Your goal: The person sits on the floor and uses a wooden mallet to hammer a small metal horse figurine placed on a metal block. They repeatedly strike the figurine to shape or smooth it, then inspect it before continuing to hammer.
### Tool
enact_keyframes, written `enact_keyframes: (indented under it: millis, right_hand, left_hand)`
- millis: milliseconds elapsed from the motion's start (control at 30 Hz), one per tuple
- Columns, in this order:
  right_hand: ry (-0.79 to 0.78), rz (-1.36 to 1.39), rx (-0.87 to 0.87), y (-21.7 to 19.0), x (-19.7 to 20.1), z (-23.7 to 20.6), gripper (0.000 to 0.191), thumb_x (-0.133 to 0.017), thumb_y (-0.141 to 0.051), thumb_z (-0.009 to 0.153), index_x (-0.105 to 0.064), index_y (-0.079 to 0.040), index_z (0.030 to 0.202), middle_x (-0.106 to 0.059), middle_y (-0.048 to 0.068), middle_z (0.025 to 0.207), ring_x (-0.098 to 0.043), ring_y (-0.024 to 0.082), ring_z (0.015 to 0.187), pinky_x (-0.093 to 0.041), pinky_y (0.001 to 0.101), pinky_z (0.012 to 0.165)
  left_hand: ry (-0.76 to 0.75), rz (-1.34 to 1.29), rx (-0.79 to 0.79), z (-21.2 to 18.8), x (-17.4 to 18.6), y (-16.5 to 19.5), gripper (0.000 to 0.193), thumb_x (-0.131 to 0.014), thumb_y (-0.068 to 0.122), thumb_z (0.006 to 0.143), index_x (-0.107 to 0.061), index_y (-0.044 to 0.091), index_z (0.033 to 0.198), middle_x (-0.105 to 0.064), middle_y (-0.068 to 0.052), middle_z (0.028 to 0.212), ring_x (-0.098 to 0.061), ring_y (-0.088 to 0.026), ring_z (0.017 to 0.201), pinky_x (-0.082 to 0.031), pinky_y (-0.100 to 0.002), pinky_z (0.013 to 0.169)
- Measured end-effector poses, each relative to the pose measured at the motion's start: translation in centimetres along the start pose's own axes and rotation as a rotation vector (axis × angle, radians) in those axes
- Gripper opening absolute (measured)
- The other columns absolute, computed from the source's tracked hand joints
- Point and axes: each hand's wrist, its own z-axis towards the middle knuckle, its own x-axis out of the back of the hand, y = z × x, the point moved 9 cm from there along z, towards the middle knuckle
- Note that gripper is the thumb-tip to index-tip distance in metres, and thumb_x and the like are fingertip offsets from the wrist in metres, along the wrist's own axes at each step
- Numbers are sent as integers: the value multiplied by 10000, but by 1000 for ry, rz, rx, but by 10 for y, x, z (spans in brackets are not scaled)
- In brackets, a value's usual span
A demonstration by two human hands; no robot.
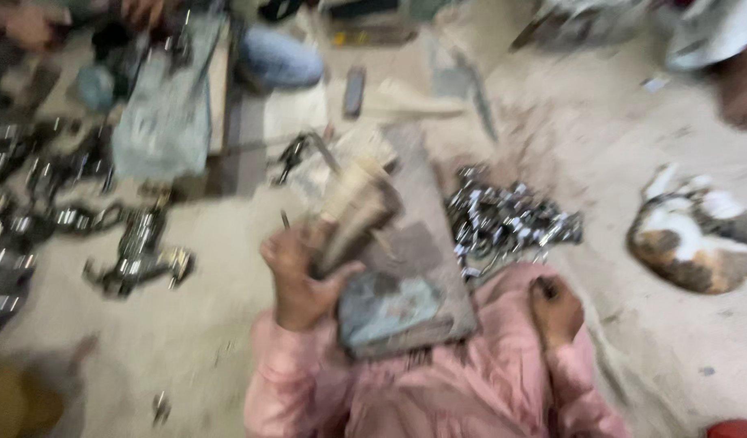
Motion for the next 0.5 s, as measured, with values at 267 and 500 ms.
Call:
enact_keyframes:
  millis: [267, 500]
  right_hand:
    - [-20, -3, -45, -1, -4, -4, 250, -743, -356, 915, -770, -141, 1040, -749, 138, 906, -725, 355, 859, -552, 444, 748]
    - [-86, 245, -26, -1, -11, -18, 192, -701, -220, 996, -756, -74, 1108, -740, 157, 897, -707, 270, 777, -528, 374, 731]
  left_hand:
    - [31, 548, 364, -45, 88, -112, 837, -857, 623, 759, -565, 295, 1471, -633, -132, 1140, -575, -291, 1126, -282, -606, 1118]
    - [-202, 975, 728, -144, 89, -193, 773, -829, 623, 753, -588, 416, 1457, -603, -203, 1118, -533, -382, 1145, -291, -619, 1010]
